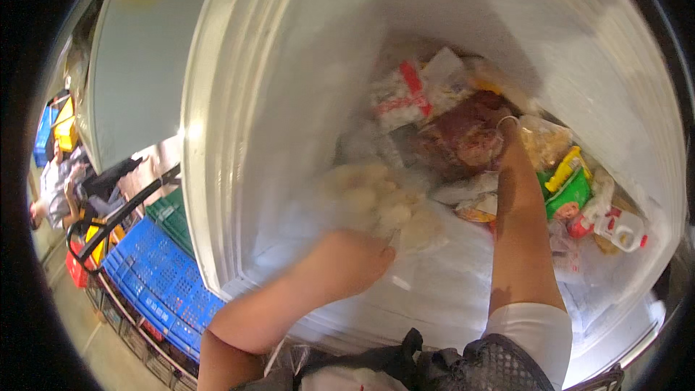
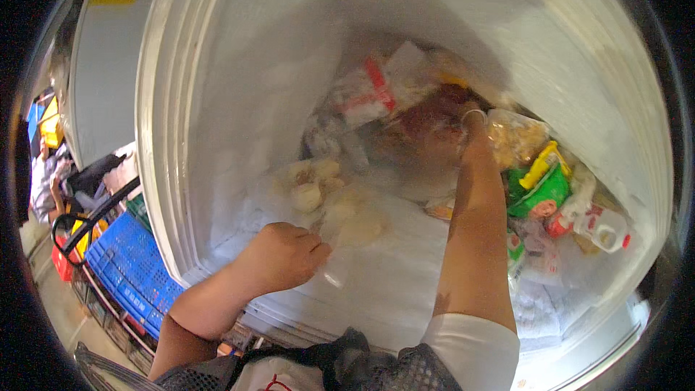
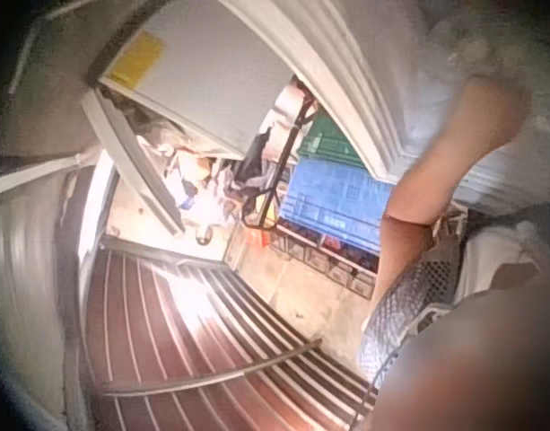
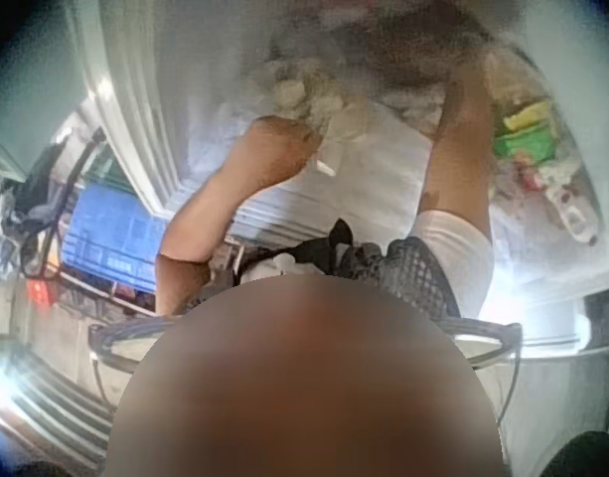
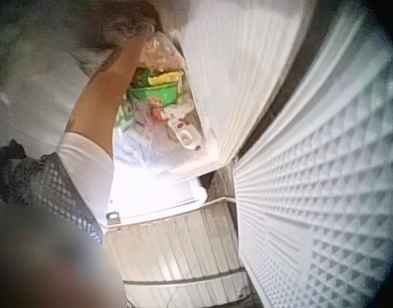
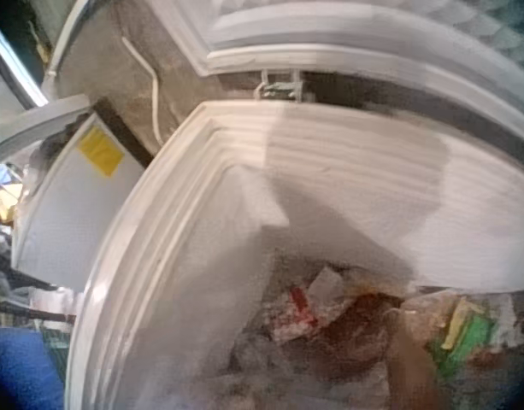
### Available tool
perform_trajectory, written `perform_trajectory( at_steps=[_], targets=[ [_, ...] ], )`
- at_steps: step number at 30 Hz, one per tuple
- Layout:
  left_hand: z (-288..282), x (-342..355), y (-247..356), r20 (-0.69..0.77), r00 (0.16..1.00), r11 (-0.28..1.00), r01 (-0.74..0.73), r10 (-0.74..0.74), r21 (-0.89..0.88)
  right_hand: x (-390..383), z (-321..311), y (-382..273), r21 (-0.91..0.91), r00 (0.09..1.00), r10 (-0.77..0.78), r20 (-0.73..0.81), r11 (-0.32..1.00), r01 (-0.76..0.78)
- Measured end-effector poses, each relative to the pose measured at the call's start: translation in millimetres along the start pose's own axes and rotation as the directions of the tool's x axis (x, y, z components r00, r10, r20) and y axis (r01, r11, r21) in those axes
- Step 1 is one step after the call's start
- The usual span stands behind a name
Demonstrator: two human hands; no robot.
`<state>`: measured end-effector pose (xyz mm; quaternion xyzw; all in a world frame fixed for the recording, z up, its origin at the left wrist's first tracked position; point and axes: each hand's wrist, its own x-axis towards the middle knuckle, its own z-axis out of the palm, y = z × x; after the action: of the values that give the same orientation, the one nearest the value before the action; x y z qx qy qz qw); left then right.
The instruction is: The person opens a chest freezer and transfers various frozen food packages into plastic baskets. They repeatedly reach into the freezer, pick up items, and place them into yellow, green, and blue baskets on the floor.
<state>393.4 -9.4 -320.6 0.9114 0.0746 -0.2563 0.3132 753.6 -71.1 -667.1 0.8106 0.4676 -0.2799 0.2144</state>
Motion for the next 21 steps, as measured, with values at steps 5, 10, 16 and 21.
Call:
perform_trajectory(
  at_steps=[5, 10, 16, 21],
  targets=[
    [3, -7, 10, -0.05, 0.997, 0.997, 0.058, -0.056, 0.043, -15, 32, -5, -0.061, 0.999, -0.005, 0.04, 0.998, 0.007],
    [34, 3, 16, -0.21, 0.976, 0.997, -0.038, 0.05, 0.062, -87, 42, -37, -0.217, 0.987, -0.114, 0.118, 0.967, 0.137],
    [35, 7, 13, -0.289, 0.942, 0.963, -0.096, 0.17, 0.253, -189, 15, -98, -0.196, 0.99, -0.111, 0.087, 0.972, 0.127],
    [-5, -61, 49, -0.523, 0.842, 0.99, -0.087, 0.131, 0.107, -255, -6, -114, -0.038, 0.987, -0.161, 0.023, 0.986, 0.161]
  ],
)
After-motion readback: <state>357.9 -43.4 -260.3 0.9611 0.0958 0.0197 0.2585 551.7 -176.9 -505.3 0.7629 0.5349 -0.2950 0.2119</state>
